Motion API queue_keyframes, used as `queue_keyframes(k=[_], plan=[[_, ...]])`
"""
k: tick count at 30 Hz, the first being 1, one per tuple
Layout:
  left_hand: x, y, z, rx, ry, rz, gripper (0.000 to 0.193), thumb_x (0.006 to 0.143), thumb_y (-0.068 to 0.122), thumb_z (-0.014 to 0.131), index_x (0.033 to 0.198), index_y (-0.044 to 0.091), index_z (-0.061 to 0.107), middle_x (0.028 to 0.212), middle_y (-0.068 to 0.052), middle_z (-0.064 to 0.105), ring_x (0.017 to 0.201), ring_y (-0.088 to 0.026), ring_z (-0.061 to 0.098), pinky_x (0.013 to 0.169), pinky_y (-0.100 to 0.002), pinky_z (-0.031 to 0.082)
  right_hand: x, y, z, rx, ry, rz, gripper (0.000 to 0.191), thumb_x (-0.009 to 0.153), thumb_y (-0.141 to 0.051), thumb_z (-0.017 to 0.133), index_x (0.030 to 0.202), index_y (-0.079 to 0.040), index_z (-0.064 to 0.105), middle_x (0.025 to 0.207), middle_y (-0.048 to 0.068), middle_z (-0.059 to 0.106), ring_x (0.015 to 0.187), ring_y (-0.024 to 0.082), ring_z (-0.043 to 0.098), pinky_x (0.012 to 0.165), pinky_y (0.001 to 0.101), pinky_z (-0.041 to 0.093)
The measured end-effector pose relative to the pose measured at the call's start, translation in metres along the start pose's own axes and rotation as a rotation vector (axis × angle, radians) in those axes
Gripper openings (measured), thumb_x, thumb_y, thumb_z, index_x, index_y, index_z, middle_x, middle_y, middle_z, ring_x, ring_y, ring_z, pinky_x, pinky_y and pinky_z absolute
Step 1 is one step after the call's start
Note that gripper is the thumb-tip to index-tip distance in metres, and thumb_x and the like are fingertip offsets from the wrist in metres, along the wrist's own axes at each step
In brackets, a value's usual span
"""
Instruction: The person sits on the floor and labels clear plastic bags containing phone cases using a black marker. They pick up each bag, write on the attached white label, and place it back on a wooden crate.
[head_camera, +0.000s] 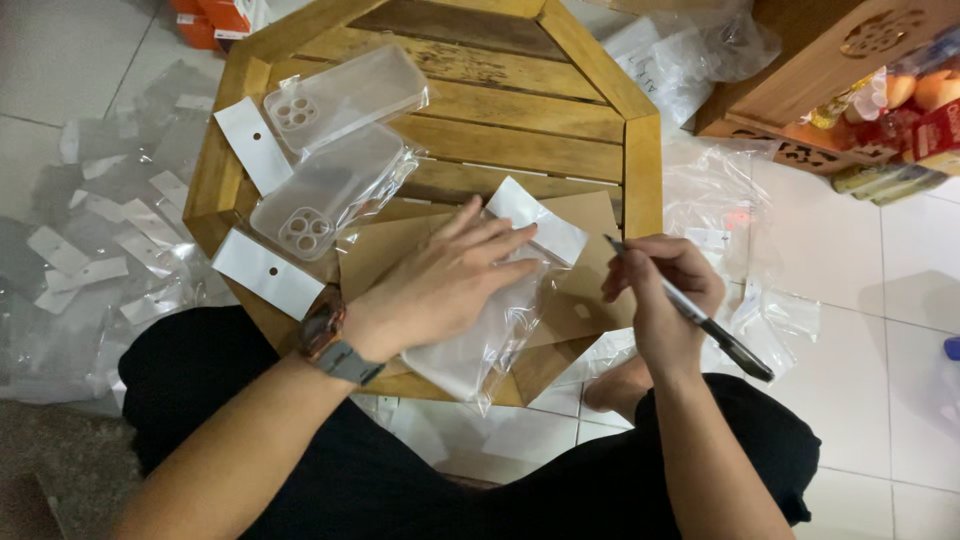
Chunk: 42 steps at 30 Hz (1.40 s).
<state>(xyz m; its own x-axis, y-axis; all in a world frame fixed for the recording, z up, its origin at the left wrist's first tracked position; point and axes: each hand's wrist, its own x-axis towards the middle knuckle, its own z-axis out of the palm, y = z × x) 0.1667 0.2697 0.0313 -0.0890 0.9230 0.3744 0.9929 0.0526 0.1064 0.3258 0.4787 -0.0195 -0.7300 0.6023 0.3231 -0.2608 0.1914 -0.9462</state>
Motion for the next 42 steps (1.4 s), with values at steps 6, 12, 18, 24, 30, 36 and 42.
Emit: queue_keyframes(k=[6, 12, 18, 24, 30, 36, 42], plan=[[-0.029, 0.002, 0.013, -0.316, -0.014, -0.148, 0.048, 0.089, 0.030, 0.068, 0.128, 0.002, 0.068, 0.137, -0.012, 0.062, 0.114, -0.028, 0.056, 0.098, -0.045, 0.044, 0.011, 0.015, 0.028, -0.041, -0.204, 0.256, 0.010, 0.101, -0.003, 0.066, 0.107, 0.005, 0.068, 0.087, 0.008, 0.071, 0.075, 0.010, 0.067, 0.067, 0.0233, 0.056], [-0.034, 0.003, 0.015, -0.394, 0.080, -0.190, 0.052, 0.087, 0.033, 0.069, 0.130, 0.002, 0.066, 0.140, -0.011, 0.062, 0.114, -0.027, 0.055, 0.097, -0.043, 0.045, 0.021, 0.017, 0.038, -0.271, -0.220, 0.405, 0.013, 0.096, -0.007, 0.068, 0.103, 0.003, 0.072, 0.088, 0.006, 0.076, 0.075, 0.008, 0.070, 0.067, 0.0211, 0.057], [-0.036, 0.000, 0.016, -0.419, 0.082, -0.196, 0.053, 0.087, 0.033, 0.070, 0.130, 0.003, 0.066, 0.138, -0.012, 0.061, 0.115, -0.029, 0.054, 0.097, -0.044, 0.046, 0.025, 0.020, 0.039, -0.293, -0.230, 0.421, 0.013, 0.096, -0.006, 0.071, 0.104, 0.003, 0.073, 0.087, 0.007, 0.075, 0.071, 0.008, 0.066, 0.065, 0.0211, 0.055], [-0.038, -0.001, 0.019, -0.431, 0.092, -0.214, 0.053, 0.085, 0.033, 0.070, 0.130, 0.004, 0.067, 0.139, -0.012, 0.061, 0.116, -0.029, 0.053, 0.097, -0.044, 0.046, 0.025, 0.019, 0.038, -0.313, -0.227, 0.413, 0.012, 0.095, -0.006, 0.070, 0.102, 0.003, 0.073, 0.087, 0.006, 0.076, 0.071, 0.008, 0.069, 0.066, 0.0203, 0.057], [-0.036, 0.000, 0.018, -0.438, 0.072, -0.213, 0.052, 0.086, 0.033, 0.070, 0.129, 0.003, 0.067, 0.140, -0.011, 0.061, 0.115, -0.029, 0.054, 0.097, -0.044, 0.046, 0.023, 0.017, 0.038, -0.333, -0.246, 0.387, 0.011, 0.095, -0.005, 0.070, 0.102, 0.004, 0.072, 0.087, 0.007, 0.075, 0.072, 0.008, 0.068, 0.067, 0.0205, 0.057], [-0.037, 0.000, 0.019, -0.437, 0.079, -0.211, 0.053, 0.087, 0.033, 0.070, 0.130, 0.003, 0.067, 0.140, -0.011, 0.061, 0.114, -0.028, 0.054, 0.096, -0.044, 0.047, 0.025, 0.018, 0.037, -0.324, -0.228, 0.411, 0.011, 0.095, -0.005, 0.069, 0.102, 0.003, 0.072, 0.086, 0.007, 0.075, 0.071, 0.008, 0.068, 0.066, 0.0209, 0.057], [-0.036, 0.000, 0.019, -0.455, 0.066, -0.223, 0.054, 0.087, 0.034, 0.070, 0.131, 0.003, 0.066, 0.141, -0.011, 0.061, 0.115, -0.029, 0.054, 0.096, -0.044, 0.048, 0.024, 0.013, 0.041, -0.323, -0.207, 0.404, 0.011, 0.096, -0.005, 0.069, 0.101, 0.004, 0.072, 0.086, 0.008, 0.074, 0.071, 0.009, 0.068, 0.067, 0.0212, 0.057]])
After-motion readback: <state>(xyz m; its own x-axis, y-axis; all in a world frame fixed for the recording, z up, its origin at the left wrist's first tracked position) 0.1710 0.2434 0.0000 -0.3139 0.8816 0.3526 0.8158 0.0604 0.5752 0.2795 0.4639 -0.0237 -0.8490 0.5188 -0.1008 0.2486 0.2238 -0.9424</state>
